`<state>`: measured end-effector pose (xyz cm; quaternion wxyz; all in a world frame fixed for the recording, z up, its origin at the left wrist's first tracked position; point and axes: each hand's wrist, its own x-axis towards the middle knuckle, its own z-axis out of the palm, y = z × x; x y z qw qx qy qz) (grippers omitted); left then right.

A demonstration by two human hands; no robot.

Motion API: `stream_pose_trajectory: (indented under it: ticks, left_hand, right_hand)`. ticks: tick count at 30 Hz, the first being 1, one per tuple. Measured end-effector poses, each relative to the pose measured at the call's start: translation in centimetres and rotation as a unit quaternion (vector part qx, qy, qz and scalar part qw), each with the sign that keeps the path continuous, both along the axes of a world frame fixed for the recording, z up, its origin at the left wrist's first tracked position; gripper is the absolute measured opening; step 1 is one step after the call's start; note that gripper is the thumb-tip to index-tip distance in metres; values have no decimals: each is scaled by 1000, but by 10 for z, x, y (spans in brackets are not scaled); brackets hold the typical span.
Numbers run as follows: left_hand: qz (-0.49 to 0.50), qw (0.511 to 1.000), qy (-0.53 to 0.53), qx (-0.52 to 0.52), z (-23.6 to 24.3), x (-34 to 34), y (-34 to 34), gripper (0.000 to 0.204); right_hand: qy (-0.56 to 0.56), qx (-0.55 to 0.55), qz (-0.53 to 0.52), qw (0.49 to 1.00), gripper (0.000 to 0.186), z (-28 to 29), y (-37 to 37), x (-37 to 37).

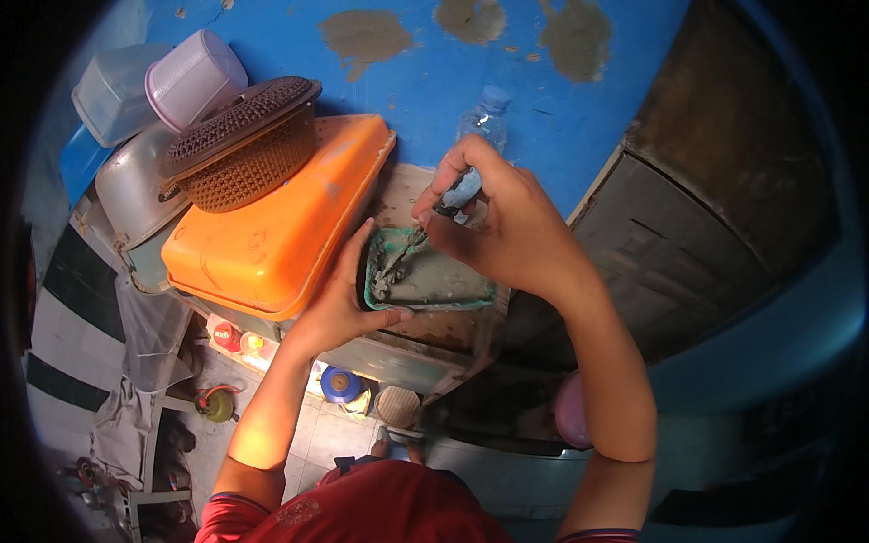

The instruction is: The person applies plaster to a blue wall using a trowel. They repeatedly scoop plaster from a container, spread it on the wall, and occasionally add water to the mixture.

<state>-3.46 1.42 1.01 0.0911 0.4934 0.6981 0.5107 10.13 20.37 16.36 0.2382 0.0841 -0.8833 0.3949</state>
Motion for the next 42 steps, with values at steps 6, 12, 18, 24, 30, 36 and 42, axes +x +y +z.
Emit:
stream_pose_trajectory:
  ticks: [6, 12, 18, 24, 30, 36, 42]
  left_hand:
    - [12, 1000, 24, -2, 4, 3, 0, 127]
    - [13, 999, 33, 0, 1, 1, 0, 127]
    - [-7, 1000, -1, 15, -3, -1, 0, 127]
    - [12, 999, 39, -2, 0, -1, 0, 127]
    - [13, 999, 38, 2, -1, -1, -1, 128]
    - [23, 998, 60, -3, 2, 0, -2, 128]
    - [10, 1000, 21, 16, -3, -2, 0, 126]
  right_hand:
    - [-54, 16, 19, 998, 33, 6, -4, -8]
    - [18, 34, 107, 993, 29, -4, 8, -22]
    - [-93, -3, 69, 993, 32, 1, 11, -14]
    - [-90, 20, -3, 996, 31, 7, 14, -7]
    - [-60, -21, 35, 997, 30, -2, -1, -13]
    - [-106, 12, 51, 993, 28, -4, 4, -17]
    - [-116, 69, 41, 990, 29, 0, 2, -14]
